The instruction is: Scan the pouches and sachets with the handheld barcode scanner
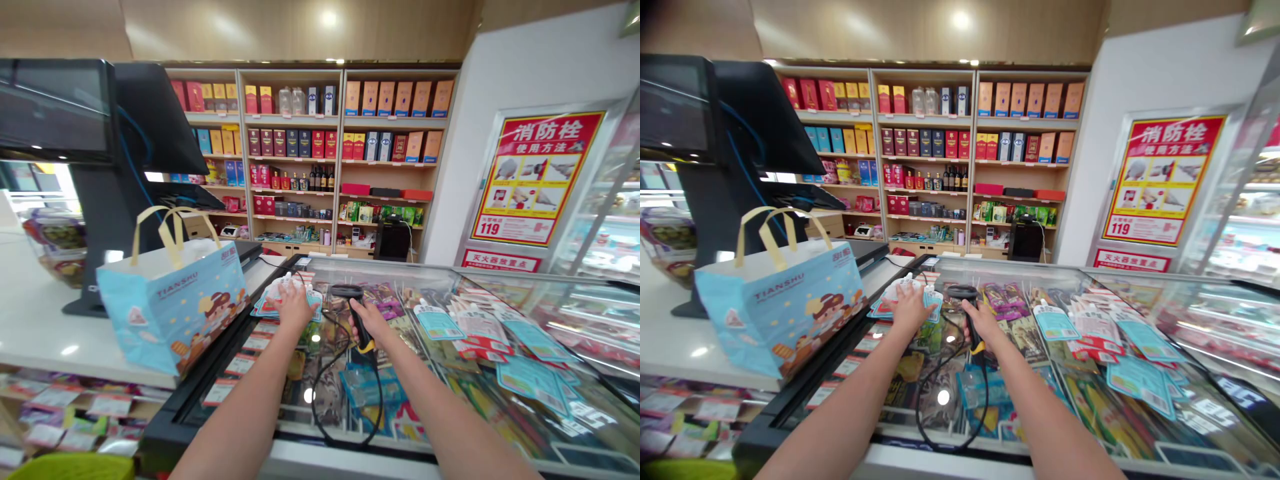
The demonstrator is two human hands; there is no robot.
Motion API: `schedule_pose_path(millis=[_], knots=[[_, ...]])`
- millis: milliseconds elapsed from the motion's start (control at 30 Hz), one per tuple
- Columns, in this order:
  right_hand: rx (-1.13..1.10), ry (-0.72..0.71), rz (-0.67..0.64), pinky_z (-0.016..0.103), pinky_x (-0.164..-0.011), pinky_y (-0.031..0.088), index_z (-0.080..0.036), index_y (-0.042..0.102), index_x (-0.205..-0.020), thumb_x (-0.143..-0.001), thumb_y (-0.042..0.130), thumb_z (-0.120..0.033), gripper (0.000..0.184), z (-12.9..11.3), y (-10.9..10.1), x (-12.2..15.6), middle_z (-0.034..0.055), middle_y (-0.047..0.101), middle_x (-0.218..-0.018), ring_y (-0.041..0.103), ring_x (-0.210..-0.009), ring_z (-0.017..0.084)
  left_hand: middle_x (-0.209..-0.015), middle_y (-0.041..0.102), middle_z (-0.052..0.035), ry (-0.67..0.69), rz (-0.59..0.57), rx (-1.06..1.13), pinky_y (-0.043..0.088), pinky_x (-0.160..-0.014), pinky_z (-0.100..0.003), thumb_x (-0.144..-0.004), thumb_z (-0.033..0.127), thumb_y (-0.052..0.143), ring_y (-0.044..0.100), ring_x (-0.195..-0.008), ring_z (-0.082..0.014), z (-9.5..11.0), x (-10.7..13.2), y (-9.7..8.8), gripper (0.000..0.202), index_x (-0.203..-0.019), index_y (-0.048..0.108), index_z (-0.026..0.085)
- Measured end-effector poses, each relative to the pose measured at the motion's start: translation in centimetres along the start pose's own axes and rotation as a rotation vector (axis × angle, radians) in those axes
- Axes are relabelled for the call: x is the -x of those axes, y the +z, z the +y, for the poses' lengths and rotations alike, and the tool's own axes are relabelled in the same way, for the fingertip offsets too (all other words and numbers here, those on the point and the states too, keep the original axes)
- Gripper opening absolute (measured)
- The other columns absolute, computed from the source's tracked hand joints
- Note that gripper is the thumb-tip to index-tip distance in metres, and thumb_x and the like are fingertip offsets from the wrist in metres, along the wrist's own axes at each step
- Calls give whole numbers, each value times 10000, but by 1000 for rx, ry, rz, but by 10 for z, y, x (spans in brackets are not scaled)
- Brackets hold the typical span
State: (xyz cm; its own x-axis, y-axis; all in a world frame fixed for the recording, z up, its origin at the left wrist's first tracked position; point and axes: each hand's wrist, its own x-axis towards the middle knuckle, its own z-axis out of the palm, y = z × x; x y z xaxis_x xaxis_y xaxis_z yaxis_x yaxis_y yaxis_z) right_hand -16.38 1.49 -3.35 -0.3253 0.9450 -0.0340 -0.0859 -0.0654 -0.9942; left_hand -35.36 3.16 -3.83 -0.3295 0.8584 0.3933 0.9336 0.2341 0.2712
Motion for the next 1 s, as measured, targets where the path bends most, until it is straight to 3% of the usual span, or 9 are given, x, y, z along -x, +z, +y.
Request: schedule_pose_path(millis=[267, 400, 533, 600, 700, 767, 867, 1000], knots=[[-8, -3, 171, 183, -298, 392, -201, 428, -806, -814, 540, -463, 285, 1, -71, 32, -72, 521, -462, 450, -311, 80, -1485, 308, -92, 40, -33, -109, 87, -1001, -717, -748, 444, 562, 151, -1370, -408, -25, -9, 2, 469, -1182, 603, 272], [-23, -22, 237, 197, -307, 406, -204, 429, -792, -795, 574, -485, 317, -2, -107, 50, -65, 526, -473, 457, -316, 84, -1481, 303, -126, 46, 35, -124, 127, -1005, -699, -755, 467, 564, 148, -1373, -401, -10, -6, -3, 526, -1233, 562, 249], [-32, -49, 334, 199, -310, 412, -198, 432, -753, -801, 569, -494, 329, -7, -142, 65, -60, 527, -480, 461, -319, 80, -1422, 399, -137, 229, 51, -78, 197, -1055, -576, -809, 438, 505, 303, -1330, -330, 45, 16, -1, 442, -1197, 567, 237], [-34, -50, 373, 199, -311, 414, -194, 437, -741, -819, 549, -485, 321, -9, -158, 72, -56, 527, -481, 459, -317, 77, -1272, 545, -157, 339, -62, 7, 306, -1024, -469, -825, 419, 487, 470, -1206, -294, 83, 33, 7, 416, -1175, 569, 208], [-51, -81, 424, 205, -311, 418, -192, 453, -753, -813, 555, -478, 310, -10, -180, 78, -52, 537, -486, 464, -319, 82, -1045, 644, -194, 343, -259, 124, 398, -917, -426, -804, 461, 509, 575, -1053, -310, 144, 55, 27, 476, -1166, 556, 156], [-88, -101, 447, 210, -308, 417, -194, 455, -749, -797, 565, -489, 319, -9, -192, 81, -54, 530, -474, 464, -318, 88, -1033, 644, -218, 318, -332, 220, 397, -906, -448, -794, 478, 513, 574, -1052, -333, 183, 66, 43, 461, -1100, 586, 141], [-148, -126, 483, 215, -310, 417, -203, 450, -757, -779, 575, -501, 324, -7, -204, 84, -61, 521, -466, 463, -316, 93, -1187, 582, -235, 261, -298, 321, 288, -995, -530, -713, 529, 585, 432, -1227, -387, 230, 74, 64, 491, -1020, 611, 147], [-152, -165, 523, 213, -302, 396, -213, 443, -761, -753, 585, -537, 354, -4, -209, 86, -64, 513, -460, 450, -306, 94, -1282, 515, -246, 115, -198, 501, 188, -1026, -596, -539, 488, 737, 324, -1296, -431, 266, 75, 84, 489, -902, 637, 175]])
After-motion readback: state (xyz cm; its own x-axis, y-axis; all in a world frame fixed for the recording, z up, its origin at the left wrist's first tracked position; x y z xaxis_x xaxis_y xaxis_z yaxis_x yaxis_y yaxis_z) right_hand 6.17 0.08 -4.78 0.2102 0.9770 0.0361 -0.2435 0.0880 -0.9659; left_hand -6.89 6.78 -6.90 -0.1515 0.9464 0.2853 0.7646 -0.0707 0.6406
